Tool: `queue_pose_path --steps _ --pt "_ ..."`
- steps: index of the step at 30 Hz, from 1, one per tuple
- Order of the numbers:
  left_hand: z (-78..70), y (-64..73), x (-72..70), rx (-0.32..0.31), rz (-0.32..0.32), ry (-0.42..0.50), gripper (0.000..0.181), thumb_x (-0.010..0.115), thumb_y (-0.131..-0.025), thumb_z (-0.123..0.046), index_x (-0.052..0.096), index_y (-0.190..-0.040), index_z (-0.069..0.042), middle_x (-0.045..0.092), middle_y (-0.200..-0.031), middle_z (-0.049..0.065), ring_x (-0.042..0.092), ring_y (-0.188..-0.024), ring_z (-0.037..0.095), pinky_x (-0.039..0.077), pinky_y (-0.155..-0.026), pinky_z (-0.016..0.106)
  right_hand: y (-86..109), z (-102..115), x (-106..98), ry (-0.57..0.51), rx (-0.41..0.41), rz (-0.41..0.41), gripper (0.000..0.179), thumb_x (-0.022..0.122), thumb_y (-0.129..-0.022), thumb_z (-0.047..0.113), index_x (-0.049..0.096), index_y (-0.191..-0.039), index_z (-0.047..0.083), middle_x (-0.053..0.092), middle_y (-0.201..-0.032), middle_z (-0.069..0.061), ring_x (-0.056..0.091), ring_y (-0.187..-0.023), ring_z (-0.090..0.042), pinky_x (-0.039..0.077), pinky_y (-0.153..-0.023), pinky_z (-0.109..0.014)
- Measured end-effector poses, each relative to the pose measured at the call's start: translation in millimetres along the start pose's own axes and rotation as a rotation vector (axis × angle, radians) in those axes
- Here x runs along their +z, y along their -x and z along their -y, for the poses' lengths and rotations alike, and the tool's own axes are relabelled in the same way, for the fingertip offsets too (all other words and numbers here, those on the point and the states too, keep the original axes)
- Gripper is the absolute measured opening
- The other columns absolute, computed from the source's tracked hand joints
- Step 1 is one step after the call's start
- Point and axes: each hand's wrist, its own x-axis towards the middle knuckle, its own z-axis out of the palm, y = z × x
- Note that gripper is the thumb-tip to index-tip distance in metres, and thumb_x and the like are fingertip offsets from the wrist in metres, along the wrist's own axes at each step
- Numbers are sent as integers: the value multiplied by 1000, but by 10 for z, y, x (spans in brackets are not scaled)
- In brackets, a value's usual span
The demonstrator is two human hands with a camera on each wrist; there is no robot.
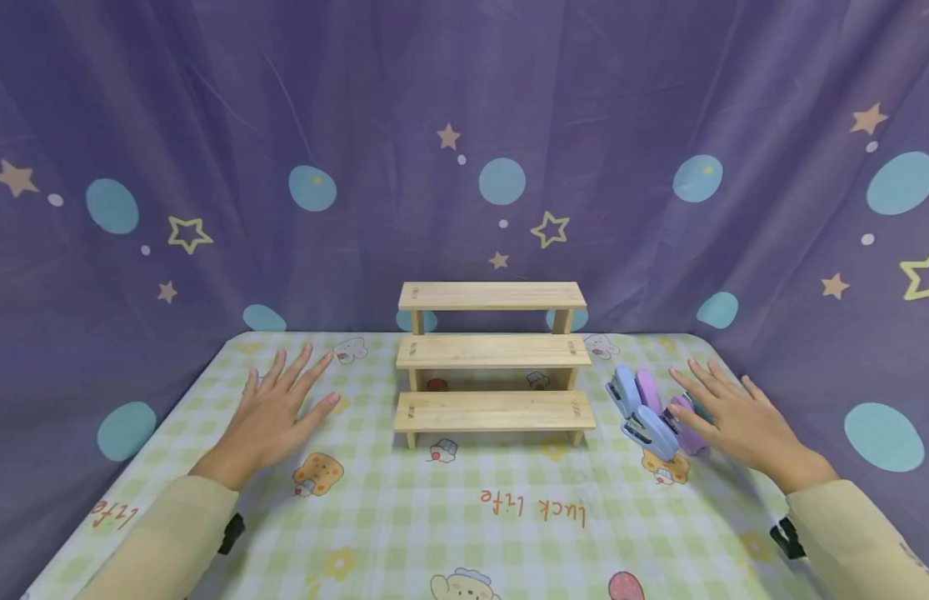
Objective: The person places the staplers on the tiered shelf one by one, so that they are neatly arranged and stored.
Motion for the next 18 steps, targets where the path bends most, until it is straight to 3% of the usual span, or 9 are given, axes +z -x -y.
queue_pose_path --steps 11,15,18 --pt "-10 -99 103 -18 46 267 65 33 -108 -51 7 -163 -29 0 -167 10 -8 -149 43 -14 -109 72 23 -19 49 -38 18 23 69 47 -103 52 26 -161 22 23 -162 -19 18 -147 -45 10 -112 -73" --pt "-43 -165 155 -36 97 389 65 31 -108 -50 2 -162 -31 -3 -167 11 -12 -149 42 -11 -109 74 33 -1 30 -108 23 38 69 46 -104 52 25 -161 20 20 -163 -20 16 -147 -47 13 -113 -70" --pt "-93 -214 178 -90 158 503 66 29 -106 -57 -2 -161 -38 -9 -166 11 -15 -149 41 -9 -107 77 40 17 13 -162 26 47 69 46 -104 51 26 -161 18 19 -163 -21 14 -147 -48 13 -114 -69"
